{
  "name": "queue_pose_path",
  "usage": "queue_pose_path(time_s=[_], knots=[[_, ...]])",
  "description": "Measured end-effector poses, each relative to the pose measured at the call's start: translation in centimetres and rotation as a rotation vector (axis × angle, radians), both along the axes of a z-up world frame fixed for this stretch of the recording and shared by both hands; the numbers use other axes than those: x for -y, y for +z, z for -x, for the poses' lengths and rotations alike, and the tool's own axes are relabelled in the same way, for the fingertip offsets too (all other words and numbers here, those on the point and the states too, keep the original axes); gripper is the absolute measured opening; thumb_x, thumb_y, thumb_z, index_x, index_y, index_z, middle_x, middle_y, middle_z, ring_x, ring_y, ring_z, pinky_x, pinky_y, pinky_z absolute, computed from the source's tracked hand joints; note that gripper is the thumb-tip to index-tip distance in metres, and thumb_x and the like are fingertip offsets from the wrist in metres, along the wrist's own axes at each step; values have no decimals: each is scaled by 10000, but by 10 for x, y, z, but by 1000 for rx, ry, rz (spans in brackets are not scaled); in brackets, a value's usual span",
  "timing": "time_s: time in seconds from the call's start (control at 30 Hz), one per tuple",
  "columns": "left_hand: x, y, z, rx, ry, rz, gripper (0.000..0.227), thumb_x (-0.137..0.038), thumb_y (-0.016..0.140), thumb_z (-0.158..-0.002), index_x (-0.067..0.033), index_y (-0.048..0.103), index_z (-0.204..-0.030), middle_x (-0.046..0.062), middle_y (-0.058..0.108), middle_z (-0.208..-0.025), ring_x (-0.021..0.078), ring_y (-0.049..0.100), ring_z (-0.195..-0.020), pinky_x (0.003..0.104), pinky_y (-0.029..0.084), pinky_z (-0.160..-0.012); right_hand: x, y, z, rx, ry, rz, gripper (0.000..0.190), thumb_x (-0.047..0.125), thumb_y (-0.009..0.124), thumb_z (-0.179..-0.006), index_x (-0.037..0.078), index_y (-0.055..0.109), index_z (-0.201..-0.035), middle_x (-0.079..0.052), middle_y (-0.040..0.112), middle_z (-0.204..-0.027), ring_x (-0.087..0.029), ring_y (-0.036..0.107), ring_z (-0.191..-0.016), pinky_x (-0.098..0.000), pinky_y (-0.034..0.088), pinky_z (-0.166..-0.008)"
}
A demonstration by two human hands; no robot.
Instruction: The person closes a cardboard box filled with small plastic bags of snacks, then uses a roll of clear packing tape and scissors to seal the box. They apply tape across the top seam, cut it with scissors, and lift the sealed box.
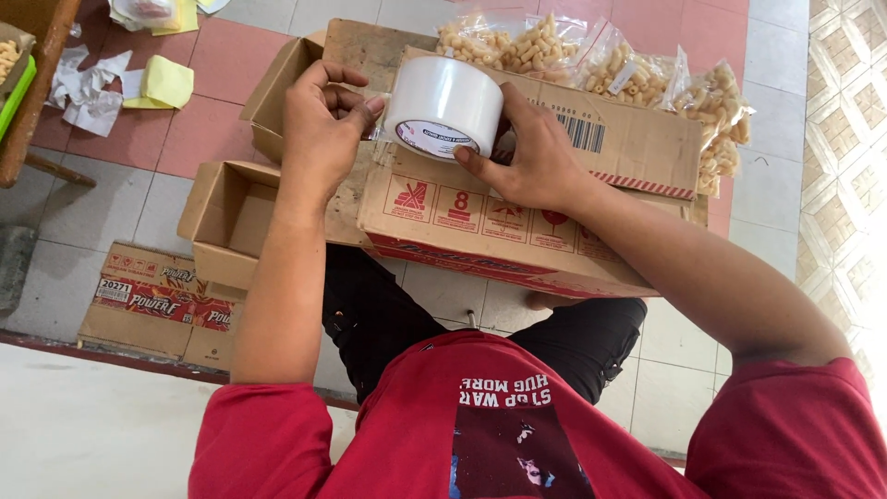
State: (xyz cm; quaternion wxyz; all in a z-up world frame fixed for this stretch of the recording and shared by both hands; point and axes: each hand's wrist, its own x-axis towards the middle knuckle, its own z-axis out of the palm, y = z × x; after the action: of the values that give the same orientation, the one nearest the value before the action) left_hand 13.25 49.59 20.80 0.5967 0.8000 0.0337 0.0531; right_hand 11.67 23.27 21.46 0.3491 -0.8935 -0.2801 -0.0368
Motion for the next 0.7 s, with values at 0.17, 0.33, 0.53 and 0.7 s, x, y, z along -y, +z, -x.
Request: queue_pose_path(time_s=[0.17, 0.33, 0.53, 0.7], knots=[[-18, 10, -2, -45, 59, -45, 250, -13, 792, -938, -158, 610, -1030, -22, 644, -839, 69, 615, -743, 220, 580, -671, 1, 5, 2, 67, 15, -51, 597, 458, 673, -958, -81, 546, -1180, -181, 643, -939, -284, 648, -709, -317, 500, -448], [-41, 6, -1, 6, 10, 91, 248, 36, 744, -988, -129, 568, -1046, 7, 626, -774, 110, 653, -656, 245, 625, -605, 5, 9, 3, 47, -24, -91, 407, 326, 697, -931, -38, 549, -1040, -142, 602, -884, -231, 587, -671, -294, 491, -424], [-31, -3, -5, -190, -21, 246, 234, 30, 716, -983, -128, 551, -1035, 28, 652, -765, 123, 673, -757, 267, 617, -651, 9, 10, 12, 269, 37, -70, 451, 370, 677, -833, -36, 550, -984, -121, 529, -810, -248, 487, -694, -359, 321, -534], [-12, -9, -8, -274, 24, 311, 202, 47, 631, -979, -105, 561, -1091, 57, 662, -973, 176, 719, -961, 286, 668, -772, 11, 12, 15, 146, -60, -113, 492, 409, 729, -867, -1, 480, -976, -95, 491, -857, -234, 486, -751, -325, 348, -524]])
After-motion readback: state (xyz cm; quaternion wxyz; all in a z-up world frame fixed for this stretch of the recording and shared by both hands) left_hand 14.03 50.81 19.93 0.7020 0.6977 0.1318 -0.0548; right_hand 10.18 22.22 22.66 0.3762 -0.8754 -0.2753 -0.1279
